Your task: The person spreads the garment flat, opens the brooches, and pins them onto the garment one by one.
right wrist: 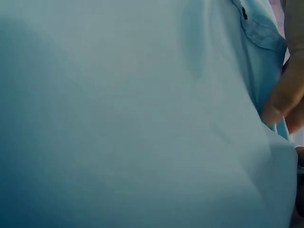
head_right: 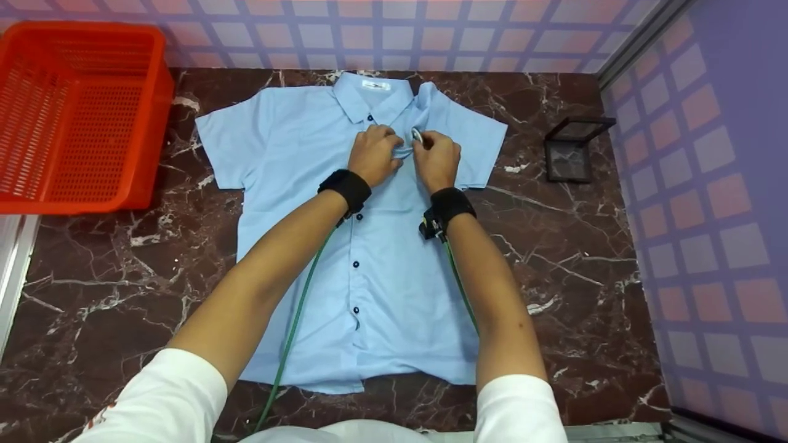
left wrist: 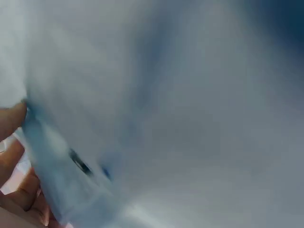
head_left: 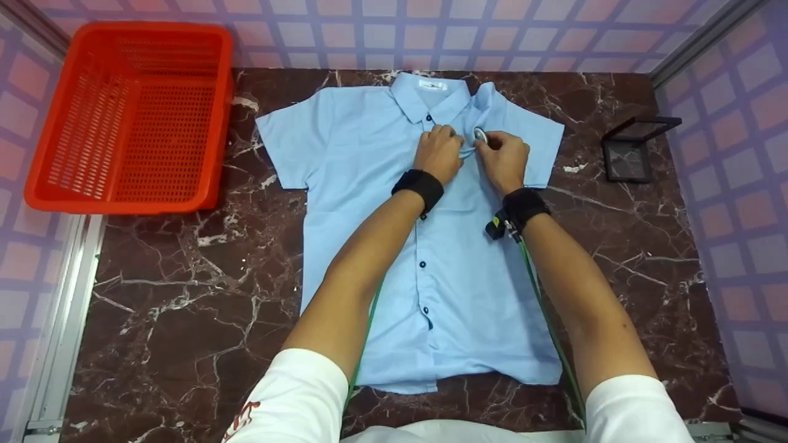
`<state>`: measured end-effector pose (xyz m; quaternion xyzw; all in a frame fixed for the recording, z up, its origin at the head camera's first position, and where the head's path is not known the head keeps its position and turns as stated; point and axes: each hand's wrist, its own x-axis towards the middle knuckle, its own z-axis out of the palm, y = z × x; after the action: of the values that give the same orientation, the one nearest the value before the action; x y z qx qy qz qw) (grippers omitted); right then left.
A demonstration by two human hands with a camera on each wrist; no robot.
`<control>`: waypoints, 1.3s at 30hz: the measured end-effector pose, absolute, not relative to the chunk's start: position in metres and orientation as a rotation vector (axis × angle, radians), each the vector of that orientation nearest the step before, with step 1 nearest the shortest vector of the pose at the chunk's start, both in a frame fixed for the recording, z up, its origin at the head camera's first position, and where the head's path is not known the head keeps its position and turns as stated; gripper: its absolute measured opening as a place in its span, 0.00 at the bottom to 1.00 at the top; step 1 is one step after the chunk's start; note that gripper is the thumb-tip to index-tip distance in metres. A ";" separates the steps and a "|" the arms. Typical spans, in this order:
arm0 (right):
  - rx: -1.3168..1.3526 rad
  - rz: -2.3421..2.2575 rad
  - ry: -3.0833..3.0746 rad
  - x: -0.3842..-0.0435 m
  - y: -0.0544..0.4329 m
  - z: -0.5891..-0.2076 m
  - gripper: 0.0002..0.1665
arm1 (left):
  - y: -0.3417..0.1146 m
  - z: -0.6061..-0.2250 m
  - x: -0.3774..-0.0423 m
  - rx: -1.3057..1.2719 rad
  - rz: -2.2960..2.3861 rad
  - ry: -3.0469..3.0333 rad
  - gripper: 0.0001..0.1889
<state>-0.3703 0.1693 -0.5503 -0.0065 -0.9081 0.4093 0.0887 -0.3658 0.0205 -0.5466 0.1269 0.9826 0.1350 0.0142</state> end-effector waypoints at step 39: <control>0.044 1.103 -2.758 -0.366 0.166 -0.553 0.14 | 0.012 -0.544 -0.365 0.256 0.258 2.930 0.36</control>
<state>-0.3656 0.1662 -0.5525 0.0146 -0.9250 0.3699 0.0854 -0.3646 0.0120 -0.5440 0.0863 0.9880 0.0871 0.0943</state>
